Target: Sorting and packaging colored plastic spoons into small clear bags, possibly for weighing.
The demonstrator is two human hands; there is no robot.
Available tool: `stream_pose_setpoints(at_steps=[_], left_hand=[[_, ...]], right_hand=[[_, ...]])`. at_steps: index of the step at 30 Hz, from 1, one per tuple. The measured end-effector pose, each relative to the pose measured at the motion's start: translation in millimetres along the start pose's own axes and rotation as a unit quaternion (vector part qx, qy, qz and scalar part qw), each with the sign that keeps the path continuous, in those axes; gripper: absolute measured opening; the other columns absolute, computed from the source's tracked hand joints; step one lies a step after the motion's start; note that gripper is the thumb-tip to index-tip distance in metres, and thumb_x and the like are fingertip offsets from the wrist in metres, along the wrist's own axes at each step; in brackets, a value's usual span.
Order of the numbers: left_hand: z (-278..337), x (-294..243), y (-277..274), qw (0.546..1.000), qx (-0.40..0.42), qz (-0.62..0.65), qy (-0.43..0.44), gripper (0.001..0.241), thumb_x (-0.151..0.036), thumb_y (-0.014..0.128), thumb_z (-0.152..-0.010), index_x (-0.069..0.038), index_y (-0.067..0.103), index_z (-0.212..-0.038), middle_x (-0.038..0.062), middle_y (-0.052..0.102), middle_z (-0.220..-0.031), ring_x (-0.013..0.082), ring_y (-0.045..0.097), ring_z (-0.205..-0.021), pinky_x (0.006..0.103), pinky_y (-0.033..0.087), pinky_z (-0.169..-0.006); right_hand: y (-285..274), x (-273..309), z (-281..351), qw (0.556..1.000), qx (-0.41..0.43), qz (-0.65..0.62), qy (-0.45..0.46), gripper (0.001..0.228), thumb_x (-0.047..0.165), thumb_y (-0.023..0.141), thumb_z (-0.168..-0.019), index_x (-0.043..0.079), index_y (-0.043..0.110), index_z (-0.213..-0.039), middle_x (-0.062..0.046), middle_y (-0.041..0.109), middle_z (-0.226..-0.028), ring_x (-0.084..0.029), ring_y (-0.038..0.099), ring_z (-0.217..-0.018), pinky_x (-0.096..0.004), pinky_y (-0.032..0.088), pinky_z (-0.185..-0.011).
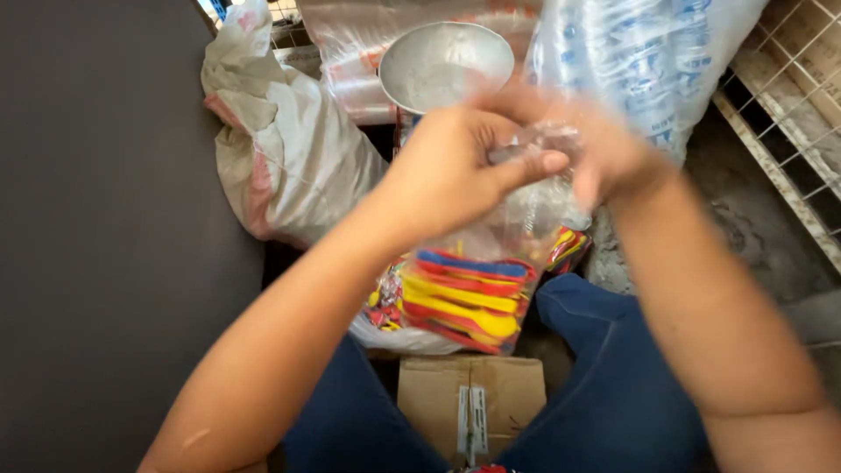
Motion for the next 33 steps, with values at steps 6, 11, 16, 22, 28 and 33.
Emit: stream_pose_setpoints(at_steps=[6,11,16,22,28,33], left_hand=[[18.5,-0.4,39.1,0.990,0.048,-0.011,-0.132,0.042,-0.050,0.075,-0.084,-0.008,0.079,-0.085,0.014,0.067,-0.063,0.0243,0.064,-0.053,0.0378,0.052,-0.057],[41.6,39.9,57.4,0.998,-0.058,-0.003,-0.034,0.034,-0.039,0.077,-0.090,-0.005,0.077,-0.085,0.013,0.071,-0.076,0.0241,0.067,-0.065,0.0368,0.053,-0.062],[86.3,94.2,70.8,0.963,-0.109,0.106,-0.223,0.029,-0.032,0.079,-0.091,-0.003,0.076,-0.084,0.014,0.069,-0.071,0.0217,0.058,-0.056,0.0373,0.047,-0.056],[122.4,87.4,58.1,0.970,-0.095,-0.131,-0.181,0.026,-0.032,0.078,-0.084,-0.009,0.074,-0.096,0.016,0.069,-0.091,0.0312,0.061,-0.081,0.0461,0.047,-0.071],[182.9,23.8,73.3,0.954,0.117,-0.238,0.139,0.066,-0.021,0.062,-0.065,-0.011,0.064,-0.131,0.017,0.068,-0.119,0.0304,0.065,-0.111,0.0523,0.044,-0.103],[229.8,39.4,81.3,0.940,0.265,-0.211,0.039,0.035,-0.019,0.066,-0.089,0.001,0.062,-0.117,0.013,0.066,-0.101,0.0286,0.065,-0.095,0.0473,0.050,-0.093]], right_hand=[[31.4,-92.4,50.0,0.919,0.365,-0.091,0.116,0.090,0.022,0.093,-0.074,0.005,0.048,-0.150,-0.009,0.053,-0.151,-0.022,0.048,-0.147,-0.038,0.034,-0.126],[-6.3,-169.7,63.1,0.929,0.108,0.355,0.008,0.027,0.007,0.062,-0.096,-0.001,0.069,-0.121,-0.013,0.072,-0.119,-0.023,0.067,-0.111,-0.038,0.052,-0.093],[13.2,-170.1,94.6,0.967,0.035,-0.064,0.243,0.019,0.017,0.062,-0.104,0.000,0.065,-0.094,-0.009,0.068,-0.082,-0.023,0.070,-0.085,-0.038,0.054,-0.081],[7.8,-226.5,136.6,0.952,0.092,-0.142,0.254,0.032,0.022,0.058,-0.109,0.002,0.065,-0.086,-0.009,0.066,-0.078,-0.023,0.066,-0.079,-0.038,0.053,-0.078],[45.1,-202.0,177.0,0.907,0.168,0.276,0.270,0.027,0.031,0.056,-0.098,0.007,0.068,-0.103,-0.007,0.066,-0.086,-0.022,0.065,-0.080,-0.036,0.054,-0.072],[65.7,-129.0,157.6,0.885,0.199,0.357,0.221,0.030,0.031,0.072,-0.095,0.003,0.064,-0.088,-0.013,0.065,-0.087,-0.028,0.063,-0.085,-0.042,0.050,-0.076]])
Point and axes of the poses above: each hand's wrist, its own z-axis away from the middle knuckle, its own y-axis out of the palm, x = y × z, the point moved 1 cm from there along -z, towards the middle knuckle
